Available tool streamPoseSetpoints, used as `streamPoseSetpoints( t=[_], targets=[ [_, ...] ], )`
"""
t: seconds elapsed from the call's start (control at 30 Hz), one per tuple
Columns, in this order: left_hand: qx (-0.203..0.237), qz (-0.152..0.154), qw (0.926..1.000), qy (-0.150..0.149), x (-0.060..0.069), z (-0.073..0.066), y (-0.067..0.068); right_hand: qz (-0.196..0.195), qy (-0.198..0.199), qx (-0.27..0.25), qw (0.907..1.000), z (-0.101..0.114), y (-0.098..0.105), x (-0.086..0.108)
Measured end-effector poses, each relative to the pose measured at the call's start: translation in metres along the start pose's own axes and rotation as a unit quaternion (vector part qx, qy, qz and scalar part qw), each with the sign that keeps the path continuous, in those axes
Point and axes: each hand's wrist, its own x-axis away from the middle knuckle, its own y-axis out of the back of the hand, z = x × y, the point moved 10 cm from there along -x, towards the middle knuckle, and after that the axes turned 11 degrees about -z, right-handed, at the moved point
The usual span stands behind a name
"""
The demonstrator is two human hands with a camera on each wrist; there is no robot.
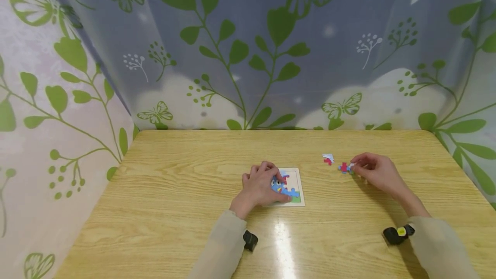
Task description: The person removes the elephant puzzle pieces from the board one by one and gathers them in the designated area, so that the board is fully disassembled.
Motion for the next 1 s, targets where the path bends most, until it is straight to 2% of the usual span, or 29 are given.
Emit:
streamPoseSetpoints(
  t=[0.3,0.83,1.0],
  targets=[
    [-0.001,-0.003,1.0000,-0.001,0.001,0.001,0.000,0.007,0.001,0.019,0.9998,-0.003,0.000,-0.013],
    [-0.010,0.000,1.0000,0.001,0.000,0.000,0.000,0.023,-0.021,0.029,0.9991,-0.012,-0.003,-0.029],
    [-0.009,0.001,1.0000,0.002,0.000,0.000,0.000,0.020,-0.006,0.048,0.9986,-0.011,-0.003,-0.033]
  ],
)
